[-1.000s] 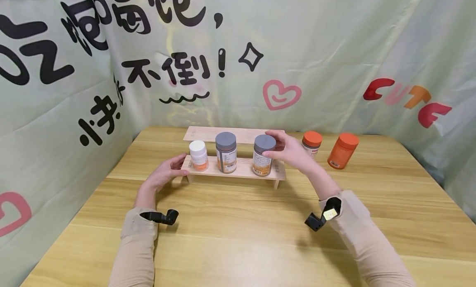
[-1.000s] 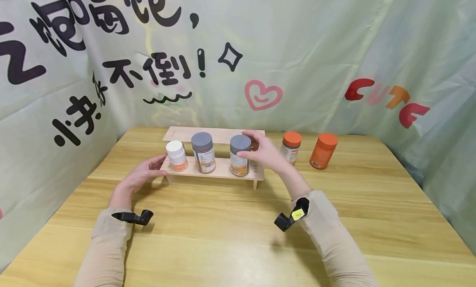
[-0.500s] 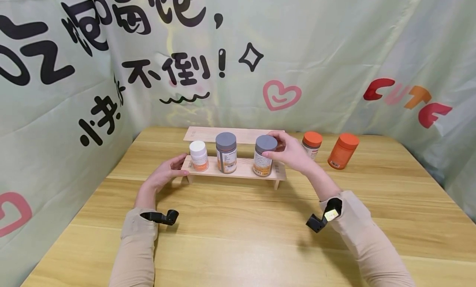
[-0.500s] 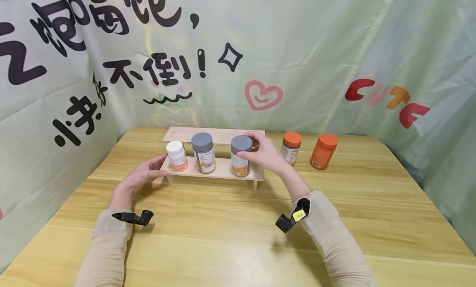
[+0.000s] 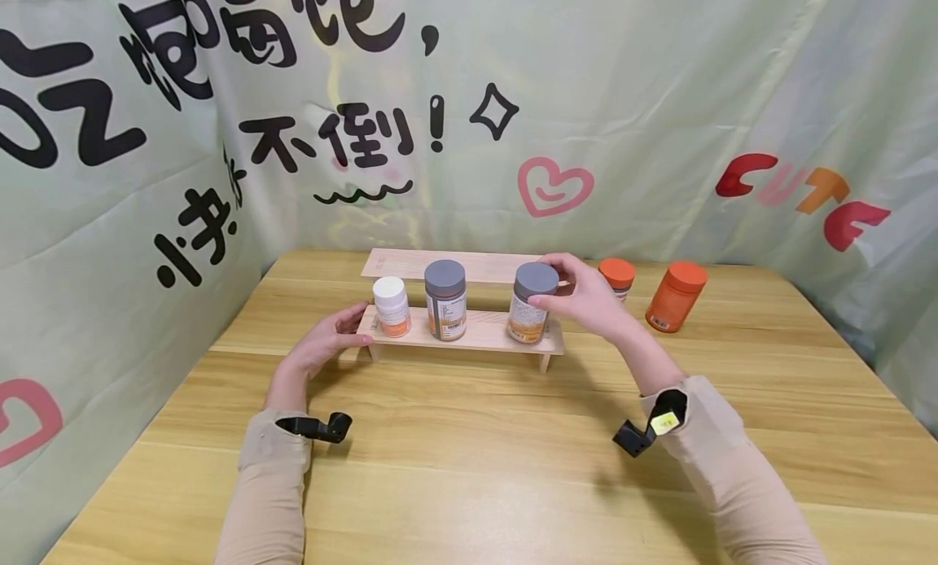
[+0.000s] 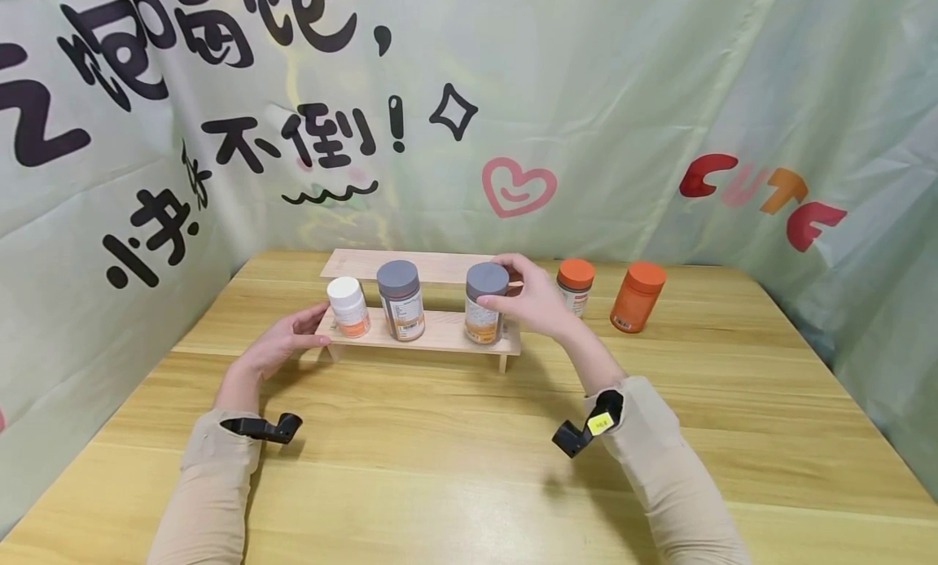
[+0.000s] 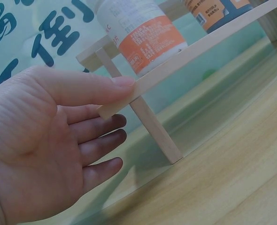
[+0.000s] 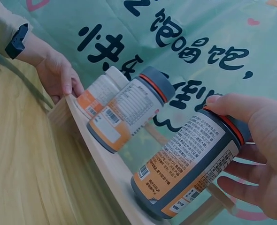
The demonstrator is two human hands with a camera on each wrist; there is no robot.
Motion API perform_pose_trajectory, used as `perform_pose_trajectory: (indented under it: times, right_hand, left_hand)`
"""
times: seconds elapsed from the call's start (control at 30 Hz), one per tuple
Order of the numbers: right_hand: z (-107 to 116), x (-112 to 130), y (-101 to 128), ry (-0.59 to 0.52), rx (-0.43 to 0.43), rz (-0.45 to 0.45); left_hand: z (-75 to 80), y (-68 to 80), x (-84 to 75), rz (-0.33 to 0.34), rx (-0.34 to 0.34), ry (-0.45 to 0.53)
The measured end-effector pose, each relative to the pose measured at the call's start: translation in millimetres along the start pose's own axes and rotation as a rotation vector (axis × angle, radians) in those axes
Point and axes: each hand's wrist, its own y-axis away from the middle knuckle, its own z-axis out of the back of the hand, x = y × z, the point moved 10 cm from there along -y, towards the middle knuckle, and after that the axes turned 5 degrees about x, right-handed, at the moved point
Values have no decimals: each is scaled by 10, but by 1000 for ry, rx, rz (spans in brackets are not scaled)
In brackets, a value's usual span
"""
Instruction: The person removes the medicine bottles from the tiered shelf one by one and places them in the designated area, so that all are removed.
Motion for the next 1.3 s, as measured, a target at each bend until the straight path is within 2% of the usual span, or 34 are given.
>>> perform_pose_trajectory:
  times: [0.43, 0.97, 1.3]
  right_hand:
    - [283, -28, 155, 14, -62, -21]
    - [807, -199, 485, 49, -201, -45]
    - [962, -416, 692, 103, -228, -154]
  left_hand:
    - [1, 7, -13, -5, 4, -11]
    - [-1, -5, -9, -13, 5, -20]
    - [-4, 0, -8, -8, 4, -13]
